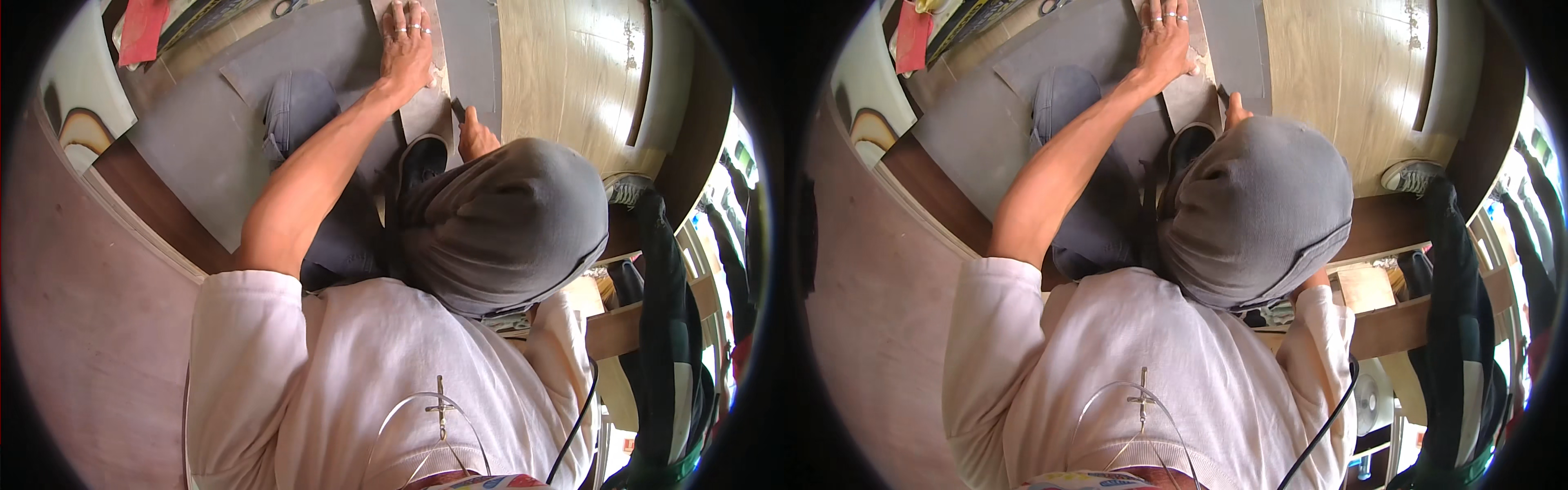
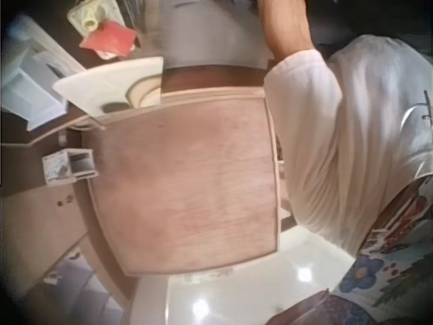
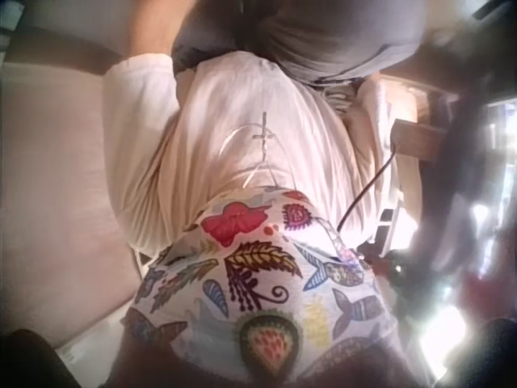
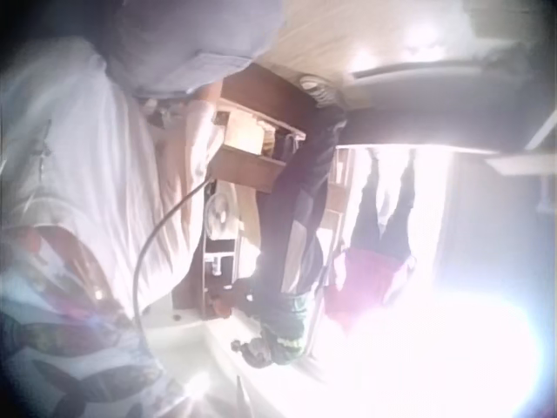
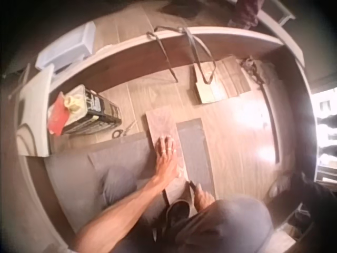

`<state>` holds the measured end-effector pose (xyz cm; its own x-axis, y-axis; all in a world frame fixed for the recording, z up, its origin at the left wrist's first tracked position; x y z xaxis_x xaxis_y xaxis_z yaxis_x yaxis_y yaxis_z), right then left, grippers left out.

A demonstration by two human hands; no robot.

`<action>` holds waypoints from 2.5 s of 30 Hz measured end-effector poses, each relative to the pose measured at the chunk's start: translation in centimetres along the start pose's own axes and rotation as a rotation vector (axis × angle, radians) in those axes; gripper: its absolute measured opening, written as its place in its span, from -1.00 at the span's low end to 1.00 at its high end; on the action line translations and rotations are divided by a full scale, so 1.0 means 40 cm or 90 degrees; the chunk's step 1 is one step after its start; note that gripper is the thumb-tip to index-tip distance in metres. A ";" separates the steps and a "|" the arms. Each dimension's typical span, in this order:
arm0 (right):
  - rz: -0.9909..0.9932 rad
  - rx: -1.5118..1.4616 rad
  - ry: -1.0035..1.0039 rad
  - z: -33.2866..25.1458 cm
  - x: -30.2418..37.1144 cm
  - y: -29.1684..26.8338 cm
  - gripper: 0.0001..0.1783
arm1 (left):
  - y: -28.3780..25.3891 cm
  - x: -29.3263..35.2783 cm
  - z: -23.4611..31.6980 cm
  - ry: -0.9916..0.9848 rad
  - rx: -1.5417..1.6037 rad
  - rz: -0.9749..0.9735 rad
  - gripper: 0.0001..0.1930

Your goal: The person measures and marks a grey sheet, then uses a utility knife and metal ruler to cut it. They sand the edges of a white panel and apply adhesive from a container onto a wooden furniture frame using a red sponge.

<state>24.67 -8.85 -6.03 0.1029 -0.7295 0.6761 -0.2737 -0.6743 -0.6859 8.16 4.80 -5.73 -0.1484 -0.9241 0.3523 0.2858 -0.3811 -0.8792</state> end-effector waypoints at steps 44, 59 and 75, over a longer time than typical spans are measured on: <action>0.080 0.034 -0.191 -0.207 -0.397 -0.286 -0.84 | 0.032 0.002 0.005 0.014 -0.057 -0.012 0.34; -0.039 0.052 -0.042 -0.060 -0.099 -0.052 -0.77 | -0.012 0.020 -0.004 -0.013 -0.086 -0.017 0.27; 0.121 -0.120 -0.177 0.236 0.083 0.045 -0.64 | 0.011 0.000 0.040 -0.041 -0.137 0.260 -0.44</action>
<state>33.56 -13.57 -7.56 0.2817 -0.8600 0.4254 -0.4814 -0.5103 -0.7127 9.81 4.57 -5.61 -0.0029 -0.9997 -0.0228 0.1049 0.0224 -0.9942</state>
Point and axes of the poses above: each hand's wrist, its own x-axis away from the middle knuckle, its own y-axis out of the palm, z = x × y, the point moved 6 cm from there along -x, towards the middle knuckle, and after that the axes turned 7 degrees about -y, right-handed, at the moved point
